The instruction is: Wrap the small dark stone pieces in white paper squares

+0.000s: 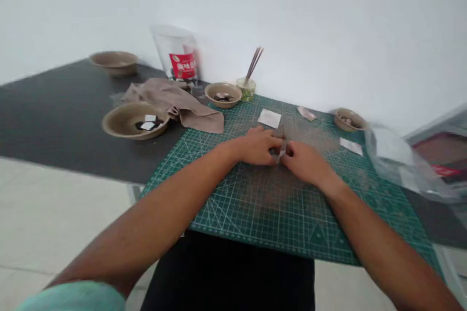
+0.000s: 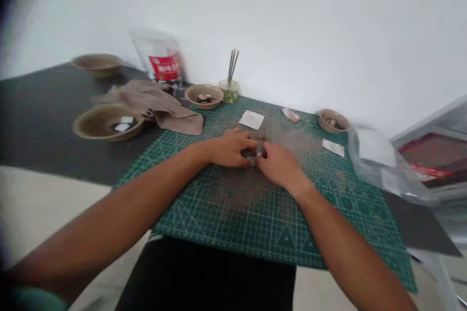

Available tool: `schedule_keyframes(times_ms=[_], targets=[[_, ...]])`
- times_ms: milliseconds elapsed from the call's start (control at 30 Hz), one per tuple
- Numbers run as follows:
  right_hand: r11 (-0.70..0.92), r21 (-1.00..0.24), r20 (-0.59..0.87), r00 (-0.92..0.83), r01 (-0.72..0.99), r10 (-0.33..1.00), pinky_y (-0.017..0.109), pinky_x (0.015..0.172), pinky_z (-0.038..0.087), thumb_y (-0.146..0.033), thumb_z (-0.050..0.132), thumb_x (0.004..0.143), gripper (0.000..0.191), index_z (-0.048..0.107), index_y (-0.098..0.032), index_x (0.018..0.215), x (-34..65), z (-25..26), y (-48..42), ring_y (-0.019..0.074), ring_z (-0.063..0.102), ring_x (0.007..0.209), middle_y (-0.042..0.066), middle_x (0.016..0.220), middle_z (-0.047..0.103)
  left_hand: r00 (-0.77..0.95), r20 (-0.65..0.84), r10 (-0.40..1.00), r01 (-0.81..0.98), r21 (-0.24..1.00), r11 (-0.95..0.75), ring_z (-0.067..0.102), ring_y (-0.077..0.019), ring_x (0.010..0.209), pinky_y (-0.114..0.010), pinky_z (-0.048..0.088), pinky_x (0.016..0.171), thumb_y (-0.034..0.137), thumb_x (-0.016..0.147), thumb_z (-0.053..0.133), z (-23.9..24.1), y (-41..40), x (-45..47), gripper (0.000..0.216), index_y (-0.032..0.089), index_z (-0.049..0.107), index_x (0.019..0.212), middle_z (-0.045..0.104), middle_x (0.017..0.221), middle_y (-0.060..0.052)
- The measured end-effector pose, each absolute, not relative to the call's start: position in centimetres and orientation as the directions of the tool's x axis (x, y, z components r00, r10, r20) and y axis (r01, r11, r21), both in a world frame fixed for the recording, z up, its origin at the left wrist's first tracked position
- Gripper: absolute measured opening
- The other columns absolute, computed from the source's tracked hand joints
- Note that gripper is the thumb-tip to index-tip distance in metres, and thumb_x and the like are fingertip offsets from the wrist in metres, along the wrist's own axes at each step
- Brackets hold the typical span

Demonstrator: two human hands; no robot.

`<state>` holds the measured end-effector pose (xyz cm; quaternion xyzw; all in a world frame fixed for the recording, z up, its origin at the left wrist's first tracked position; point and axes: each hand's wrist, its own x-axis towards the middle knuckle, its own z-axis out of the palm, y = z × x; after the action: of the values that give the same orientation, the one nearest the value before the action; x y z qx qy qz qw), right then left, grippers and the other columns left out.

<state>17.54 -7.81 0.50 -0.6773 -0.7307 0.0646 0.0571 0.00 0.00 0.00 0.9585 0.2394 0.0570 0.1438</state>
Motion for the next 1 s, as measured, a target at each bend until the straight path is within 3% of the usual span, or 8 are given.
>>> schedule_keyframes(times_ms=[133,233,367,533,667,800,933,1000], targets=[[-0.012,-0.171,-0.024,0.008,0.985,1.0,0.03,0.059,0.027,-0.028,0.051,0.082,0.016,0.063,-0.017,0.081,17.6,1.0,-7.3,0.0201,0.056,0.072,0.01,0.084,0.069,0.872,0.024,0.489,0.46,0.301,-0.835,0.049,-0.0307,0.102,-0.049,0.038,0.09,0.045,0.08,0.056,0.2,-0.2,-0.2,0.033,0.026,0.065,0.106,0.056,0.111,-0.007],[0.032,-0.244,-0.048,-0.046,0.969,0.998,0.029,0.058,0.028,-0.027,0.05,0.083,0.015,0.062,-0.018,0.08,17.5,1.1,-7.4,0.0188,0.056,0.07,0.008,0.081,0.069,0.874,0.015,0.486,0.459,0.304,-0.835,0.049,-0.0304,0.101,-0.049,0.039,0.09,0.044,0.08,0.056,0.4,-0.3,-0.2,0.033,0.026,0.065,0.106,0.056,0.108,-0.007],[0.025,-0.172,0.026,-0.02,0.985,0.999,0.03,0.059,0.028,-0.026,0.052,0.082,0.013,0.06,-0.017,0.076,17.6,0.8,-7.4,0.02,0.056,0.071,0.009,0.081,0.068,0.871,0.016,0.492,0.464,0.303,-0.832,0.049,-0.0319,0.103,-0.05,0.039,0.089,0.042,0.08,0.056,0.5,-0.3,-0.2,0.032,0.026,0.066,0.106,0.055,0.109,-0.008],[0.056,-0.218,0.007,-0.055,0.974,0.998,0.03,0.058,0.029,-0.027,0.052,0.082,0.014,0.06,-0.019,0.076,17.7,0.4,-7.1,0.0187,0.055,0.068,0.008,0.078,0.068,0.873,0.012,0.488,0.461,0.309,-0.832,0.049,-0.0318,0.102,-0.05,0.039,0.09,0.042,0.081,0.056,0.5,-0.4,-0.3,0.032,0.026,0.065,0.107,0.056,0.109,-0.008],[0.042,-0.158,0.071,-0.031,0.987,0.997,0.03,0.058,0.028,-0.025,0.055,0.08,0.01,0.059,-0.018,0.073,17.8,0.4,-7.1,0.0194,0.055,0.07,0.009,0.079,0.068,0.866,0.02,0.5,0.47,0.31,-0.827,0.049,-0.0319,0.104,-0.049,0.038,0.091,0.042,0.079,0.058,0.5,-0.4,-0.3,0.032,0.026,0.066,0.106,0.055,0.11,-0.008],[0.086,-0.251,0.024,-0.082,0.964,0.996,0.029,0.056,0.029,-0.025,0.054,0.082,0.012,0.058,-0.019,0.072,18.0,0.1,-7.2,0.0176,0.054,0.065,0.007,0.074,0.067,0.869,0.015,0.495,0.466,0.312,-0.828,0.049,-0.0309,0.103,-0.048,0.038,0.091,0.044,0.081,0.057,0.5,-0.4,-0.3,0.032,0.026,0.066,0.107,0.056,0.11,-0.007],[0.047,-0.202,0.143,-0.019,0.978,0.99,0.03,0.057,0.029,-0.022,0.057,0.08,0.011,0.057,-0.019,0.07,18.3,-0.1,-6.7,0.0181,0.052,0.066,0.007,0.074,0.065,0.862,0.019,0.507,0.477,0.313,-0.822,0.049,-0.0296,0.103,-0.046,0.038,0.091,0.042,0.079,0.061,0.4,-0.5,-0.3,0.033,0.026,0.067,0.107,0.056,0.11,-0.007],[0.034,-0.285,0.196,0.024,0.958,0.98,0.03,0.059,0.03,-0.023,0.056,0.082,0.013,0.057,-0.019,0.069,18.4,0.0,-6.5,0.018,0.052,0.067,0.005,0.074,0.064,0.855,0.031,0.517,0.48,0.329,-0.813,0.05,-0.0291,0.103,-0.045,0.038,0.092,0.041,0.078,0.063,0.4,-0.5,-0.4,0.033,0.026,0.068,0.108,0.057,0.11,-0.006]])
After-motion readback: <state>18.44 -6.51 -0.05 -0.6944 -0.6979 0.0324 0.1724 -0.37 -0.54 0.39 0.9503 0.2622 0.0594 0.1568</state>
